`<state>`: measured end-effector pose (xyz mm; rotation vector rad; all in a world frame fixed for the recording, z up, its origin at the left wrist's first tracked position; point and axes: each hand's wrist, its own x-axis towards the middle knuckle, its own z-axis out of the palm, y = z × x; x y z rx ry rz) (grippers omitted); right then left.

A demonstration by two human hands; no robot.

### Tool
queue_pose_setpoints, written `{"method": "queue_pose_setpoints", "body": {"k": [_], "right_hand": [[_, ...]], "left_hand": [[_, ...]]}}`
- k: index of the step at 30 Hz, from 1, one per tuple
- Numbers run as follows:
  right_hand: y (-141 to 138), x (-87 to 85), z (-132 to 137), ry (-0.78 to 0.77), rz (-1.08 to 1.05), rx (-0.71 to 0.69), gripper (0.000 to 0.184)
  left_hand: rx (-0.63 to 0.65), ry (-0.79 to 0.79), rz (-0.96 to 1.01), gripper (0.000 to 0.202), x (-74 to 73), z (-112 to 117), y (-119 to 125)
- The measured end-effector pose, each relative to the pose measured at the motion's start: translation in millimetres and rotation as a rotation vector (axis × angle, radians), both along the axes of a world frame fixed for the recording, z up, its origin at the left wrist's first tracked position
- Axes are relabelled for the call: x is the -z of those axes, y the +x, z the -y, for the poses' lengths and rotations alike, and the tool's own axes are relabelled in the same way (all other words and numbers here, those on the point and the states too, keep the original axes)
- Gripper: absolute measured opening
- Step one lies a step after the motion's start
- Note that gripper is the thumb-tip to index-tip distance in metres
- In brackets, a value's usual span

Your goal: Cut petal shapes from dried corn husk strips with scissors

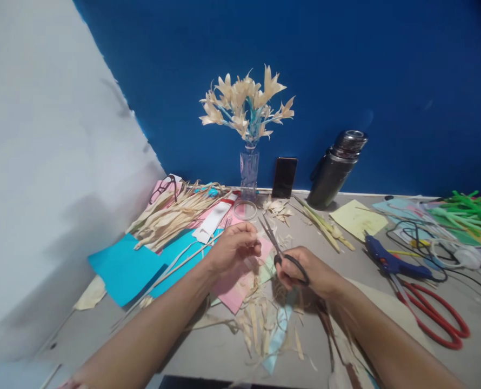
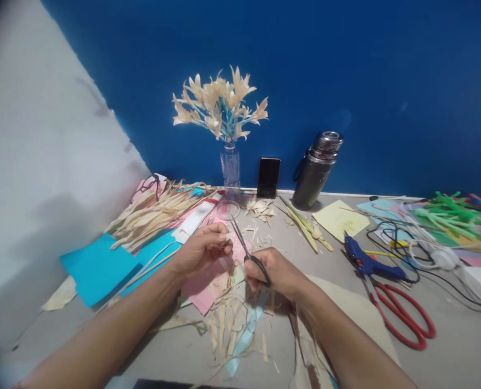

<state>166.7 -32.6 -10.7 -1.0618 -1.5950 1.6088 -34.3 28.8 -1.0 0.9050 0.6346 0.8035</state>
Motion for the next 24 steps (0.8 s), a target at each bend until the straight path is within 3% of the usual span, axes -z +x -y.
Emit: {"method": "queue_pose_setpoints", "body": {"k": [5, 12, 19, 24], "right_hand": [[7.5, -3.2, 1.0, -0.060, 0.060, -0.127, 0.029], [9.8, -2.7, 2.0, -0.077, 0.113, -0.161, 0.032], [11.1, 0.6, 2.0, -0.108, 0.119, -0.162, 0.039], [11.7, 3.2, 1.4, -0.114, 0.147, -0.138, 0.033]], "left_hand": [[0.117, 0.000, 0.007, 0.008, -6.1, -2.4, -5.1], [0.214, 0.029, 0.006, 0.008, -7.9, -5.4, -8.7], [0.228, 0.022, 0.002, 0.005, -5.4, -7.5, -9.5], [0.230, 0.011, -0.007, 0.008, -8.1, -7.4, -11.1]]}}
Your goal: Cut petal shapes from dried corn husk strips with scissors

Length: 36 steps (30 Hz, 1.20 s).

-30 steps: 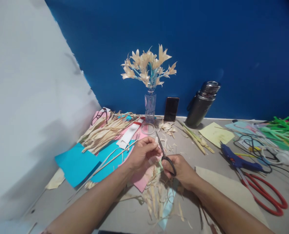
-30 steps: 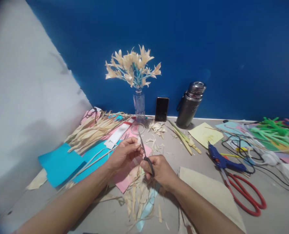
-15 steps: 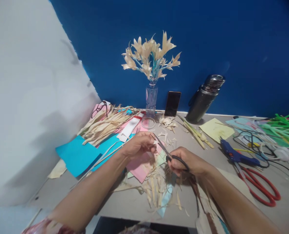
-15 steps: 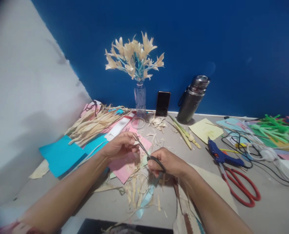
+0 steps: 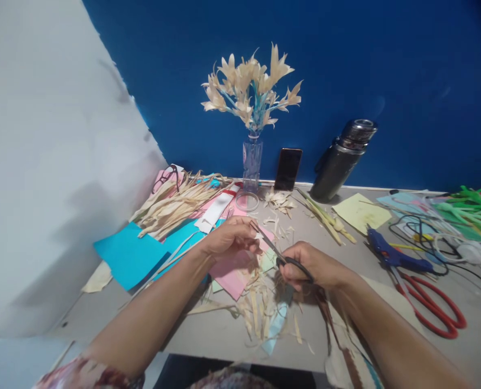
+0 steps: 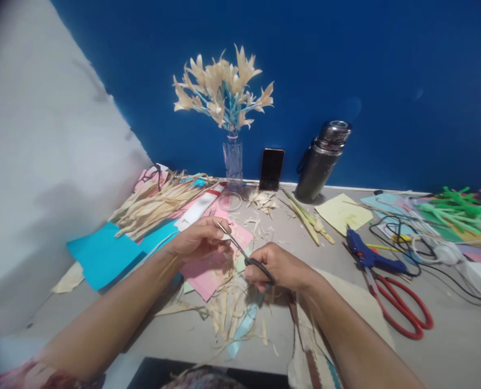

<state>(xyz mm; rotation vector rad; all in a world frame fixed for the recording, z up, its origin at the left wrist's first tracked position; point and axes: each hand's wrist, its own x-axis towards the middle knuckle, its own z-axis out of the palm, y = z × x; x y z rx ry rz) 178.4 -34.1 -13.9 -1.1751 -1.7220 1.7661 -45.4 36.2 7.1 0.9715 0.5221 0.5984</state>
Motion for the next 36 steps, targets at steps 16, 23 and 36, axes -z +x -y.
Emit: {"method": "queue_pose_setpoints", "body": {"k": [16, 23, 36], "right_hand": [[-1.1, -7.6, -0.9, 0.063, 0.008, 0.001, 0.038], [-2.4, -11.9, 1.0, 0.042, 0.029, 0.015, 0.042], [-0.8, -6.6, 0.4, 0.080, 0.013, 0.035, 0.046]], "left_hand": [[-0.070, 0.014, -0.017, 0.014, 0.6, -8.0, -9.3], [-0.117, 0.023, -0.030, 0.018, -4.9, -6.1, -7.6], [-0.170, 0.086, -0.029, 0.021, -4.4, -7.4, -6.7]]}}
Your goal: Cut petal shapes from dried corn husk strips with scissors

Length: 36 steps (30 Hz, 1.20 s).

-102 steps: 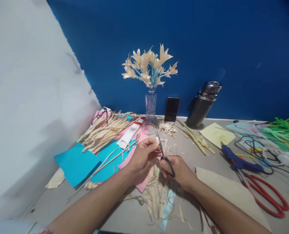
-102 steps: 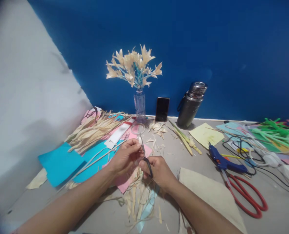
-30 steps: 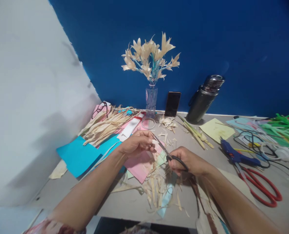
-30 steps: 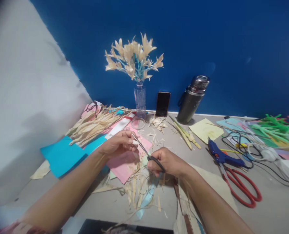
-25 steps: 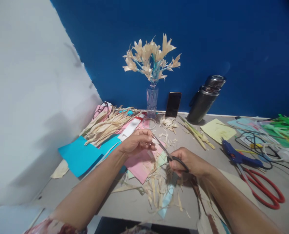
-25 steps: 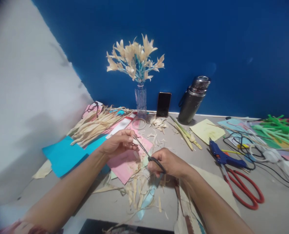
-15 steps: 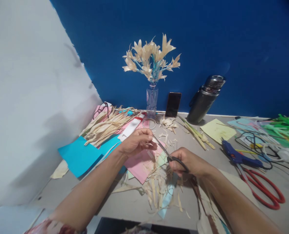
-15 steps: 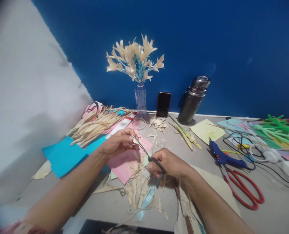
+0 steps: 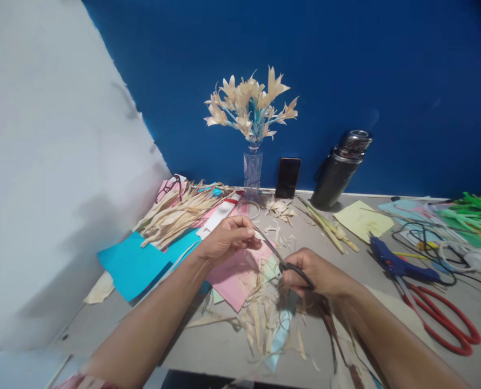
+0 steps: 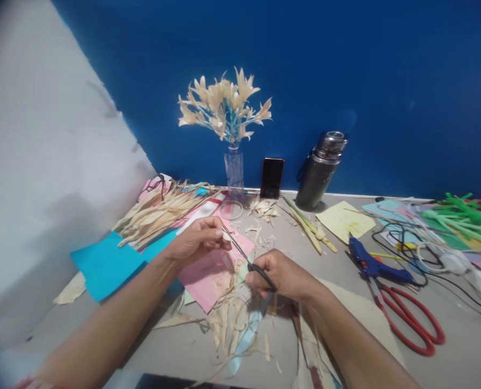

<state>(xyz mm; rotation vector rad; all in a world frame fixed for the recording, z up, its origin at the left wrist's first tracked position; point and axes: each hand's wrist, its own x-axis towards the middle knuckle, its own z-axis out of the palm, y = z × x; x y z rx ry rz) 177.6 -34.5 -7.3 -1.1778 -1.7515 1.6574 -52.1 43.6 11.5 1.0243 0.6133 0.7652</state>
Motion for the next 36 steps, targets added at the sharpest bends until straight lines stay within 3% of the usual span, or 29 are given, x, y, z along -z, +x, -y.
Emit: {"method": "queue_pose_setpoints", "body": {"k": [11, 16, 18, 23, 28, 32, 36], "right_hand": [[-3.9, -2.7, -0.6, -0.033, -0.016, 0.055, 0.051], [-7.0, 1.8, -2.6, 0.004, -0.148, 0.103, 0.046], [-10.2, 3.6, -3.4, 0.009, -0.217, 0.177, 0.044], [-20.4, 4.6, -4.7, 0.007, -0.353, 0.511, 0.035], [-24.1, -2.6, -5.1, 0.118, -0.344, 0.678, 0.030], [-23.3, -4.8, -4.2, 0.125, -0.312, 0.739, 0.025], [-22.8, -0.7, -3.5, 0.067, -0.320, 0.716, 0.025]], "left_hand": [[-0.024, 0.016, -0.004, 0.022, -1.2, 2.1, 2.4], [-0.076, -0.026, 0.032, 0.023, 5.1, 3.0, 5.3], [-0.098, -0.057, 0.065, 0.022, 8.6, 4.2, 7.9], [-0.055, -0.170, 0.109, 0.021, 16.5, 15.7, 21.5], [-0.027, -0.275, 0.121, 0.017, 24.0, 33.3, 36.8], [0.029, -0.287, 0.088, 0.014, 28.3, 39.3, 40.6], [0.038, -0.251, 0.034, 0.012, 28.4, 40.7, 40.9]]}}
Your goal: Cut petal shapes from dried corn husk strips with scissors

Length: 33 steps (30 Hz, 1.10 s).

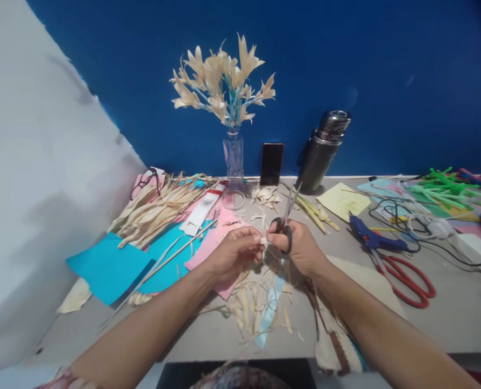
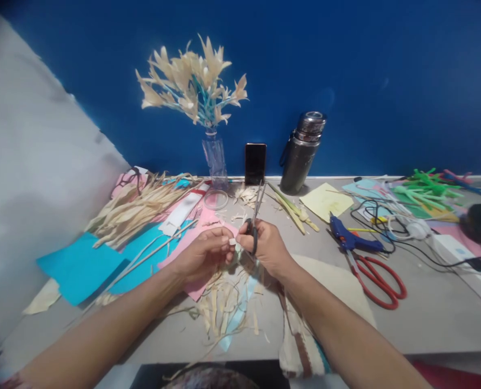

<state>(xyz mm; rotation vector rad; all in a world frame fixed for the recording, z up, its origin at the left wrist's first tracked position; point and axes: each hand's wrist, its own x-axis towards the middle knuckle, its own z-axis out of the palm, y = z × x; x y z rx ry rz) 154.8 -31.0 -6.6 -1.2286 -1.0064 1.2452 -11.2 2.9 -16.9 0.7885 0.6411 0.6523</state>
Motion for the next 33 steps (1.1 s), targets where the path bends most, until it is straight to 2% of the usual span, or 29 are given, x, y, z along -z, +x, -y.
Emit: {"method": "queue_pose_setpoints", "body": {"k": [3, 7, 12, 18, 27, 29, 33], "right_hand": [[1.0, 2.7, -2.1, -0.044, -0.072, -0.034, 0.025], [3.3, 5.0, -6.1, -0.029, -0.117, -0.013, 0.028], [3.9, 12.6, -7.6, -0.043, -0.044, -0.079, 0.027], [5.1, 15.6, -9.1, -0.016, 0.040, -0.101, 0.025], [-0.4, 14.7, -6.2, 0.018, 0.109, -0.250, 0.030], [-1.8, 15.0, -6.7, 0.018, 0.116, -0.213, 0.029], [-2.5, 13.2, -8.0, 0.035, 0.058, -0.028, 0.031]], "left_hand": [[-0.030, 0.026, -0.019, 0.014, 1.4, -0.4, 1.0], [-0.132, -0.028, 0.088, 0.015, 5.9, -4.5, 2.3], [-0.263, -0.103, 0.148, 0.014, 3.1, -10.3, 1.8], [-0.354, -0.082, 0.145, 0.017, 1.8, -16.2, -1.9], [-0.267, -0.116, 0.157, 0.018, 5.0, -17.9, -6.9], [-0.238, -0.125, 0.161, 0.016, 3.9, -16.9, -6.5], [-0.191, -0.131, 0.100, 0.015, 5.8, -13.3, -2.4]]}}
